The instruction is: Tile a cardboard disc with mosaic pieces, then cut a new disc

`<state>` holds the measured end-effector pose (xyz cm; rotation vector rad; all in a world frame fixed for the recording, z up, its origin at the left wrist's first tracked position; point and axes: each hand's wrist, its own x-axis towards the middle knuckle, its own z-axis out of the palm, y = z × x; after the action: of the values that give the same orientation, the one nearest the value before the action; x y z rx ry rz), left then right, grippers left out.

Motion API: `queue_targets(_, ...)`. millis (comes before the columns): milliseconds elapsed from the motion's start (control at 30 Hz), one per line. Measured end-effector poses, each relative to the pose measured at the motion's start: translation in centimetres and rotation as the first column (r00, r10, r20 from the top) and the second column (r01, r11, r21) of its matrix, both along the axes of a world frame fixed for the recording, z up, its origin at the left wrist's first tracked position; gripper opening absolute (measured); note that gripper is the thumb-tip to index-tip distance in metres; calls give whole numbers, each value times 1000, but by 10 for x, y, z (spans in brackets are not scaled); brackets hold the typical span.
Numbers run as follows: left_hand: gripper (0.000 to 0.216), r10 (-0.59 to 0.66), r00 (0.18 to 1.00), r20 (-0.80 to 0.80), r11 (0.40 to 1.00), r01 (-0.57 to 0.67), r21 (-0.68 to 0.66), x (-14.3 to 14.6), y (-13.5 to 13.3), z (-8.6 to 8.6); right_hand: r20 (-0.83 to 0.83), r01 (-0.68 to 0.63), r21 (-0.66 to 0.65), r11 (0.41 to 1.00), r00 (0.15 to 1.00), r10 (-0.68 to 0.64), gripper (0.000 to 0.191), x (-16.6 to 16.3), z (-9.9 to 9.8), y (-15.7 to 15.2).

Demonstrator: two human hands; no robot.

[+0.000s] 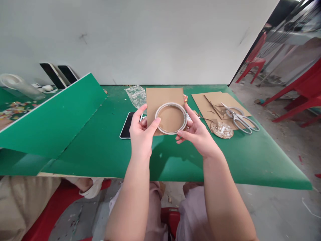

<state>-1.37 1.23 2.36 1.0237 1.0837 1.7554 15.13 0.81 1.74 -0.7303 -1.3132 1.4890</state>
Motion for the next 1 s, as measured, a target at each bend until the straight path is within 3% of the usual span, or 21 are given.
queue_targets(267,61,6,1000,17,999,-5,-43,0,2,-2,7,61,-69,996,998,-61,79,-2,1,2)
queue_targets(467,68,-32,995,90,996,39,-78,-1,3,-4,43,184,-104,977,983,-180,34,-9,2,4)
queue_targets(533,66,-47,993,108,994,57,-89,-2,4,-5,48,200,-105,974,979,-196,27,-10,5,3)
queue_targets(700,59,-91,985,145,990,106,-97,-3,5,-5,40,200,-108,974,980,-196,24,-11,10,-1)
queue_targets(1000,60,-57,991,125,988,73,-132,-2,5,-1,18,191,-117,975,982,-190,24,-11,10,0)
